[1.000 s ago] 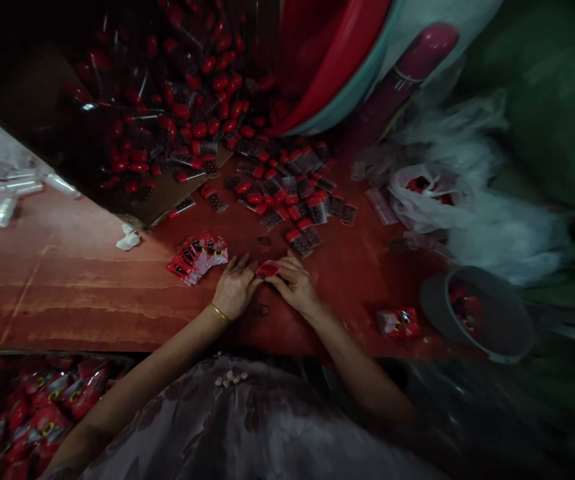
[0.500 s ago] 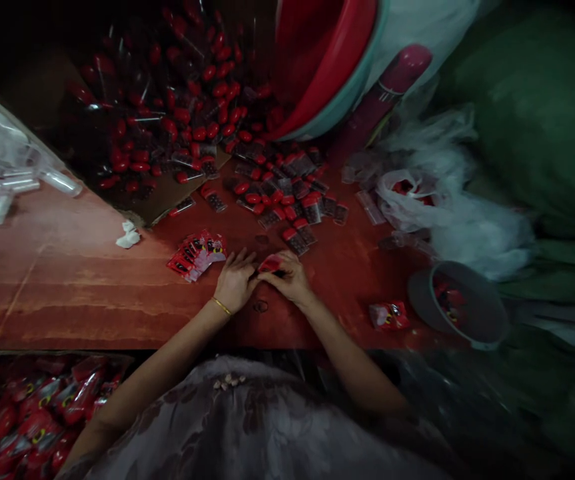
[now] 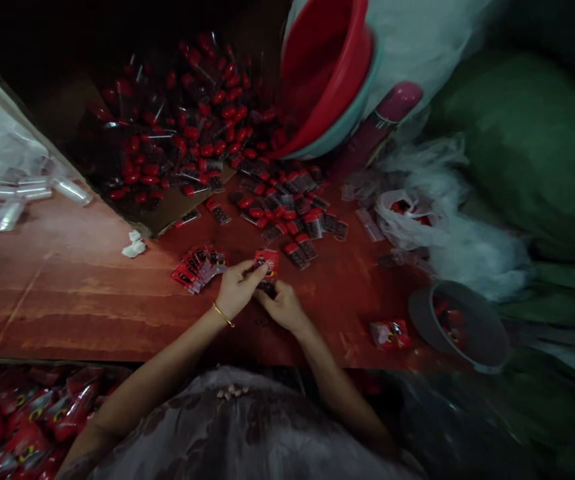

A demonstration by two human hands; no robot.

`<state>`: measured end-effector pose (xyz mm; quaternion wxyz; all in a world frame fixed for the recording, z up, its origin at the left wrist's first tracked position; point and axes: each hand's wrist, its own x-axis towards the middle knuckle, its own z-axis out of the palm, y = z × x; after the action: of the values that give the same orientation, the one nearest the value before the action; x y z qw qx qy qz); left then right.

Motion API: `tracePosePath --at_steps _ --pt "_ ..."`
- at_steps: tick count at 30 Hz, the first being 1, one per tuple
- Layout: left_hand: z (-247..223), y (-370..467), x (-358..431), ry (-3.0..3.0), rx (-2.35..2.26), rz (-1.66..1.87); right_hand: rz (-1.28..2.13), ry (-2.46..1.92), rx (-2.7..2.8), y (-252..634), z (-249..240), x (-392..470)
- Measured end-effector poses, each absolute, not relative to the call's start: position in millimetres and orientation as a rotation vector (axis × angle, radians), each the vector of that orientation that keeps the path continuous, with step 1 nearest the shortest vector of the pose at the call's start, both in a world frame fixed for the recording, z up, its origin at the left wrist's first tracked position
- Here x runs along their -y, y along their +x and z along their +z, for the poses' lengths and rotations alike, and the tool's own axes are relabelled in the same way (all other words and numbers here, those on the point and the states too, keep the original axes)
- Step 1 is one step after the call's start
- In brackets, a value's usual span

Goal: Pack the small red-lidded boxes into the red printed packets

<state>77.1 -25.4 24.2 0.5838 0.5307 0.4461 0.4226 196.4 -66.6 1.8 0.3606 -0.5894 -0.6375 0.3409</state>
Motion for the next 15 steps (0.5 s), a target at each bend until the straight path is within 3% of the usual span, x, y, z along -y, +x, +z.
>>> tracePosePath --at_steps 4,11,15 --pt "26 78 27 0.941 -1.123 1.131 0.981 -1.591 1.565 188 7 75" --pt "28 74 28 1.347 -1.267 1.147 0.795 -1.739 1.679 184 21 77" --pt "27 65 13 1.269 -1.38 1.236 0.665 -1.746 1.859 181 22 86"
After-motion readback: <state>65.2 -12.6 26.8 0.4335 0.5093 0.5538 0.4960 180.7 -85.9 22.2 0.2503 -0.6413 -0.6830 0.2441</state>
